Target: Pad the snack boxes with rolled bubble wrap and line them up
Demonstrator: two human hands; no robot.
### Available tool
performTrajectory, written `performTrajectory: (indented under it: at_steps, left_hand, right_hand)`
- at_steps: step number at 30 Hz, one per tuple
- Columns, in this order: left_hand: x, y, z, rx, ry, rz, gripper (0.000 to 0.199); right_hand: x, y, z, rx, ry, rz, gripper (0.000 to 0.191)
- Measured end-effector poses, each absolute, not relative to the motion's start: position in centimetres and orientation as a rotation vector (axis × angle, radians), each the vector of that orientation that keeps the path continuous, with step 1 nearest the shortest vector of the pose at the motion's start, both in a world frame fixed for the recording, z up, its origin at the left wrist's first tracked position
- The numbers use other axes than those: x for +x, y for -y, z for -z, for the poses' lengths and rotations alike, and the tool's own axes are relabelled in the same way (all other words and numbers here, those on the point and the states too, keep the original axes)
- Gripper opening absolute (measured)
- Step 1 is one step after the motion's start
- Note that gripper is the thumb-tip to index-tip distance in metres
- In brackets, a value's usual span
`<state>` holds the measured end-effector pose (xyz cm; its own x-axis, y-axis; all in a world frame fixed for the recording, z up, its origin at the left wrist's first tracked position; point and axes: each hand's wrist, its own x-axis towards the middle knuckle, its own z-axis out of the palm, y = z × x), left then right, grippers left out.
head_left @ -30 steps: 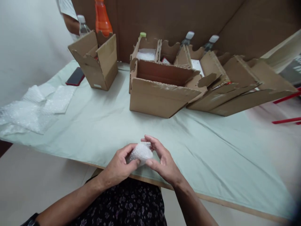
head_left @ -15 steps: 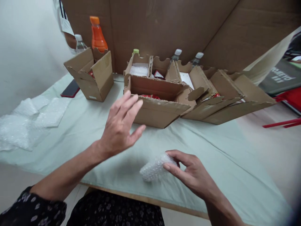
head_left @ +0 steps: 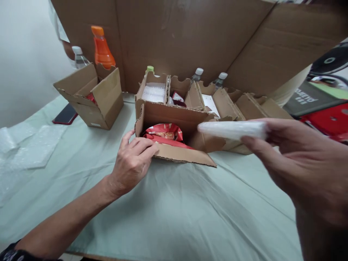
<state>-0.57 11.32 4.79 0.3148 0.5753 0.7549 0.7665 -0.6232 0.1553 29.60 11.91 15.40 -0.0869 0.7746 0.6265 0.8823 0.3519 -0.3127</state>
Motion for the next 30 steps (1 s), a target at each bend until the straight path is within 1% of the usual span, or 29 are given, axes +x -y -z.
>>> performTrajectory:
  at_steps: [3,5,7,9,13,17,20,26,28,30]
  left_hand:
    - [-0.4,-11.8,-4.9,-2.345,1.221,1.206,0.025]
    - [-0.4,-11.9,-4.9,-2.346,1.225,1.212,0.025]
    - [-0.4,-12.0,-4.9,-2.35,1.232,1.221,0.027]
    - [-0.3,-12.0,-4.9,-2.346,1.242,1.23,0.027]
    - [-0.3,-12.1,-4.8,-2.327,1.251,1.232,0.029]
    - [-0.2,-12.1,-4.8,-2.333,1.253,1.237,0.029]
    - [-0.2,-12.1,-4.7,-2.322,1.249,1.241,0.027]
    - [-0.2,-12.2,-4.5,-2.32,1.239,1.241,0.027]
    - [-0.2,-12.2,-4.4,-2.338,1.237,1.25,0.028]
    - [-0.3,-12.0,-4.5,-2.342,1.25,1.288,0.027]
  right_hand:
    - [27.9,-15.1,-15.1,-1.489,2.131,0.339,0.025]
    - [26.2,-17.0,-14.6,-1.629,2.332,0.509,0.024]
    - [24.5,-18.4,-14.4,-1.818,2.531,0.608,0.026]
    - [22.9,-19.4,-14.5,-1.973,2.661,0.615,0.025]
    - [20.8,-20.1,-16.0,-2.162,2.708,0.571,0.023]
    - [19.8,-20.3,-17.1,-2.27,2.62,0.54,0.028]
    - [19.7,-21.3,-16.2,-2.264,2.623,0.518,0.029]
    - [20.0,-23.3,-11.5,-2.086,2.694,0.479,0.023]
    - [19.9,-23.1,-11.1,-2.037,2.709,0.438,0.025]
    - [20.1,-22.2,-12.0,-2.044,2.681,0.438,0.028]
